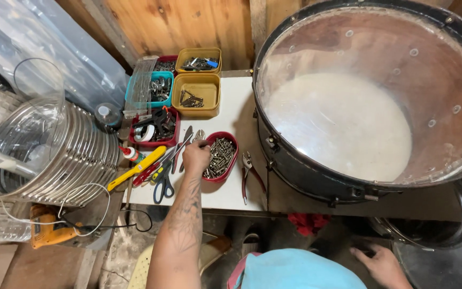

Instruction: The person secures a transparent drum head onto a metal drum shell using a wrench and pliers. They tighten the tension rods around the rim of the drum to fasten the head in place.

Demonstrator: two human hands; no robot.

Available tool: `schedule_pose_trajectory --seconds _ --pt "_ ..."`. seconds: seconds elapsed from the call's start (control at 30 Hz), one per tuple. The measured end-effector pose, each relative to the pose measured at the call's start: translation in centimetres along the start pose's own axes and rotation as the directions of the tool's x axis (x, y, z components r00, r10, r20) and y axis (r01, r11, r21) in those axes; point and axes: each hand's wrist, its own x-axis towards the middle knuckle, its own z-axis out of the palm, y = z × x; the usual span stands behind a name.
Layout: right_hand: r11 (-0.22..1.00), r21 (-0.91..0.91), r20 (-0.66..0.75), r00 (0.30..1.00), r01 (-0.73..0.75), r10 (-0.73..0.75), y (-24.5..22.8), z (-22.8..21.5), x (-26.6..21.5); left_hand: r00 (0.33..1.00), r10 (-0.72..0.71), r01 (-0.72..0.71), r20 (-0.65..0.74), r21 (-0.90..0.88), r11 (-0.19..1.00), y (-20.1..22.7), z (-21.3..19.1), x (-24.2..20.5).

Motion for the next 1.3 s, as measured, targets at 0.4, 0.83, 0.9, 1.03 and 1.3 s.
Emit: schedule_pose_trajectory --seconds 0.4,0.83,0.9,1.03,1.3 --pt "0.939 -0.050 0.169 0.924 -0.339 0.342 0.4 -2.1 -1.4 0.985 0.135 -0.167 0.109 0.369 0.914 1.2 6.7 4.2" --pt "0.907 -0.067 0.119 0.899 -0.417 0.422 -2.4 -3.0 -2.8 0.939 -0.277 0.340 0.201 -0.438 0.833 2.5 1.3 4.1" --pt "0.960 -0.081 0.078 0.958 -0.268 0.274 -3.0 -3.1 -2.7 0.957 -0.241 0.288 0.161 -0.614 0.735 0.0 3.0 6.2" --pt "0.953 -0.146 0.072 0.958 -0.265 0.277 -3.1 -3.1 -1.2 0.980 -0.108 0.189 0.166 -0.614 0.767 1.4 0.2 3.6" --pt "0.912 -0.348 0.007 0.972 -0.218 0.235 2.9 0.3 3.4 0.945 -0.185 0.163 0.271 0.101 0.981 7.1 -4.4 -2.6"
